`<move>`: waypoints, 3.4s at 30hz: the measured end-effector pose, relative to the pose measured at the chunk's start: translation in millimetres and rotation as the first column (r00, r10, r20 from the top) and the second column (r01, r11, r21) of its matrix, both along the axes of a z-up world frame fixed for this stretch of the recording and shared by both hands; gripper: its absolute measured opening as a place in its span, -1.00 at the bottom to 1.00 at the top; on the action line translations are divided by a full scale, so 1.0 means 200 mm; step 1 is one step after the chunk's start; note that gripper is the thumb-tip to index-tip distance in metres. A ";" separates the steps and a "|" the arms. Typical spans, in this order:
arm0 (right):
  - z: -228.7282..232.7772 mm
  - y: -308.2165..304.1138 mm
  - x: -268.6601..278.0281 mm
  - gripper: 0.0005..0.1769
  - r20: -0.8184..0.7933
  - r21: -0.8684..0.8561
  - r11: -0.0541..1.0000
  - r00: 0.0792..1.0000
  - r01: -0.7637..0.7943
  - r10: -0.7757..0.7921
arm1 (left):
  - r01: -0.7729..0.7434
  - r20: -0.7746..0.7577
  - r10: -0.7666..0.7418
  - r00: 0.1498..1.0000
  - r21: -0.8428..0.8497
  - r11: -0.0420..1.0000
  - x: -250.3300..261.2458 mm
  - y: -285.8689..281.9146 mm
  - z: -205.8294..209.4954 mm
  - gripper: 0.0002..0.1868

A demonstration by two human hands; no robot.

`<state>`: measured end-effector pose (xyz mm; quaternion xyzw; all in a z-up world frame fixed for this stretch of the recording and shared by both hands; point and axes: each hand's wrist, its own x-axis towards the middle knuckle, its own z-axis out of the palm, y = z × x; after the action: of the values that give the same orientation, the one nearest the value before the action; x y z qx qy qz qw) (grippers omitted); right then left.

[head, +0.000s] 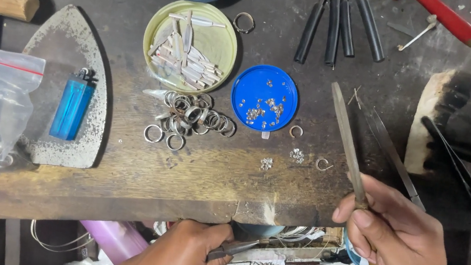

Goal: Filing and smoothing small metal jewelry components using a hand file and pliers at a workbench.

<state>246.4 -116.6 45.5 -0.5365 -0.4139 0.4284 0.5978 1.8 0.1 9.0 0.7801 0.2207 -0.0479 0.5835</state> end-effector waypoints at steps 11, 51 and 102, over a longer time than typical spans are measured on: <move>0.00 0.00 0.01 -0.53 -0.016 0.011 0.999 0.999 -0.041 0.041 | -0.004 0.078 0.004 0.997 0.000 1.000 0.01 0.00 0.02 -0.74; -0.04 -0.05 0.00 -0.50 0.033 0.075 0.996 0.998 -0.056 0.054 | 0.014 -0.055 -0.006 0.998 0.160 0.987 0.01 -0.04 0.01 -0.90; -0.05 -0.04 0.01 -0.50 0.095 0.113 0.993 0.995 -0.047 0.036 | -0.022 -0.023 0.026 0.999 0.131 0.991 0.02 -0.04 0.03 -0.93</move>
<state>248.6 -125.1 35.5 -0.5119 -0.4763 0.3909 0.5986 5.2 -7.9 15.5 0.8133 0.2400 -0.0360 0.5288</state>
